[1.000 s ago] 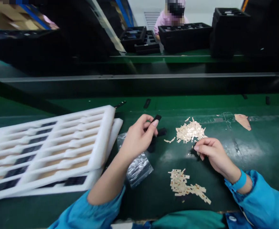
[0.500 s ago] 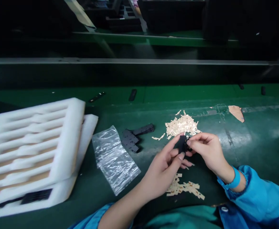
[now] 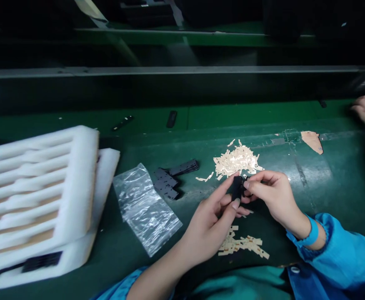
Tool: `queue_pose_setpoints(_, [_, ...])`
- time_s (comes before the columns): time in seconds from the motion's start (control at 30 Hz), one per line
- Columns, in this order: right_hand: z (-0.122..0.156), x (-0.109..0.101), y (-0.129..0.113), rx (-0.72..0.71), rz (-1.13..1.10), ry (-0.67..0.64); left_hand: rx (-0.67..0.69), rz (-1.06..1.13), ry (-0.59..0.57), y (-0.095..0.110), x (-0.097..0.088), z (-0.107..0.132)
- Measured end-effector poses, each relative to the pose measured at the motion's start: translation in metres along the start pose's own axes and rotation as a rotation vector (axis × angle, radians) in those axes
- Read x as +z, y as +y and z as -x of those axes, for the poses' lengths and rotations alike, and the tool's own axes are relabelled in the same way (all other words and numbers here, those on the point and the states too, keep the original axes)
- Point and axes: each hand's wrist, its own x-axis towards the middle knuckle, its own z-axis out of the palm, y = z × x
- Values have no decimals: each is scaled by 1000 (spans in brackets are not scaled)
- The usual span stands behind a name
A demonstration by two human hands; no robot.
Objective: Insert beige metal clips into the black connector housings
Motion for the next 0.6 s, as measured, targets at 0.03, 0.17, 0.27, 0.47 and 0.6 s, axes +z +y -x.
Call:
queue_pose_setpoints(0.03, [0, 0, -1, 4, -3, 0, 2, -7, 3, 1, 0, 0])
queue_pose_setpoints(0.17, [0, 0, -3, 26, -23, -24, 2, -32, 14, 2, 0, 2])
queue_pose_setpoints(0.27, [0, 0, -2, 33, -36, -26, 9, -53, 19, 1, 1, 2])
queue_pose_setpoints(0.47, [0, 1, -1, 22, -28, -24, 16, -69, 12, 2, 1, 1])
queue_pose_setpoints(0.6, [1, 2, -2, -2, -6, -13, 0, -12, 4, 3, 2, 2])
